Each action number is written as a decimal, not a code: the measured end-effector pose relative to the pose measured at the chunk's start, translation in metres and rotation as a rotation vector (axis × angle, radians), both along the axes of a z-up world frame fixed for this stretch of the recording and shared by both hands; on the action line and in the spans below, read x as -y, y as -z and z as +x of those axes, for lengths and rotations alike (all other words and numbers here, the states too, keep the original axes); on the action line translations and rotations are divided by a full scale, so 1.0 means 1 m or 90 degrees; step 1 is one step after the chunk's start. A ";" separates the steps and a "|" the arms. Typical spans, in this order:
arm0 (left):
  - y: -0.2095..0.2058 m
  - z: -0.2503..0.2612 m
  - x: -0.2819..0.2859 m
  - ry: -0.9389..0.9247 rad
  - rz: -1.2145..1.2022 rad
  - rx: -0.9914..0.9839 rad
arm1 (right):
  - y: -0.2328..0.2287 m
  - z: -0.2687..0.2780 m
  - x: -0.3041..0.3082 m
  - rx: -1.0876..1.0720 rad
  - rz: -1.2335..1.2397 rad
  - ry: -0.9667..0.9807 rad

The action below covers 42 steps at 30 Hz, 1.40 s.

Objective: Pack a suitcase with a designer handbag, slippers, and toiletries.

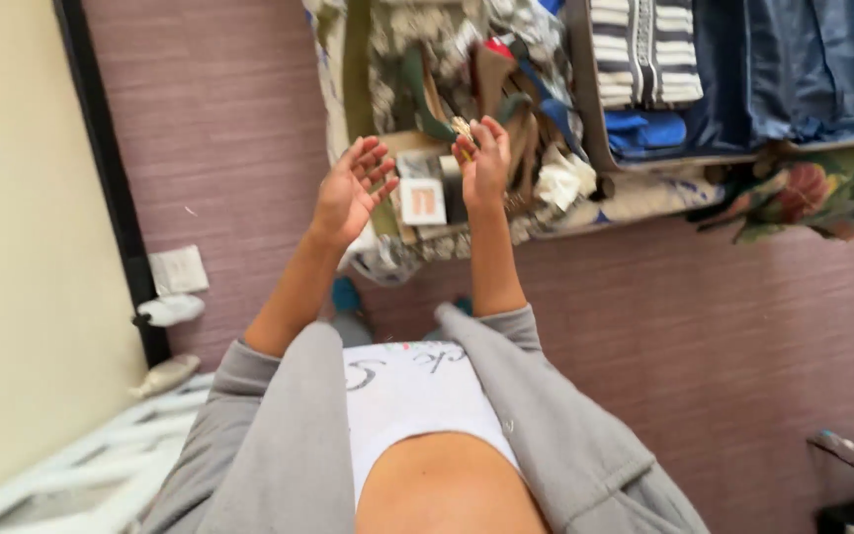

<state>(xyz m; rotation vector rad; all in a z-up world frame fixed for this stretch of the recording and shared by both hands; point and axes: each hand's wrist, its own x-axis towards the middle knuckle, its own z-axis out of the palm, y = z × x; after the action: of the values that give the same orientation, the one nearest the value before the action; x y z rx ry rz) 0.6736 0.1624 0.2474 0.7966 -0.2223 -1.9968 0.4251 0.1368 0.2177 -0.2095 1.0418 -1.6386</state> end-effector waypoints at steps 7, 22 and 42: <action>-0.004 0.045 0.085 0.040 -0.132 0.257 | 0.003 0.053 0.053 -0.046 0.024 0.031; 0.112 0.005 0.335 0.287 -0.142 0.298 | 0.055 0.035 0.256 -0.025 0.005 0.090; 0.216 -0.108 0.590 0.416 -0.224 0.330 | 0.131 0.059 0.362 -0.096 0.318 0.162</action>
<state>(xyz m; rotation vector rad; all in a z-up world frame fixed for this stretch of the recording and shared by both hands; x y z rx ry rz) 0.5653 -0.4281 0.0315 1.0853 -1.2331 -2.1947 0.4843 -0.2257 0.0867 0.1394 1.6093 -1.5429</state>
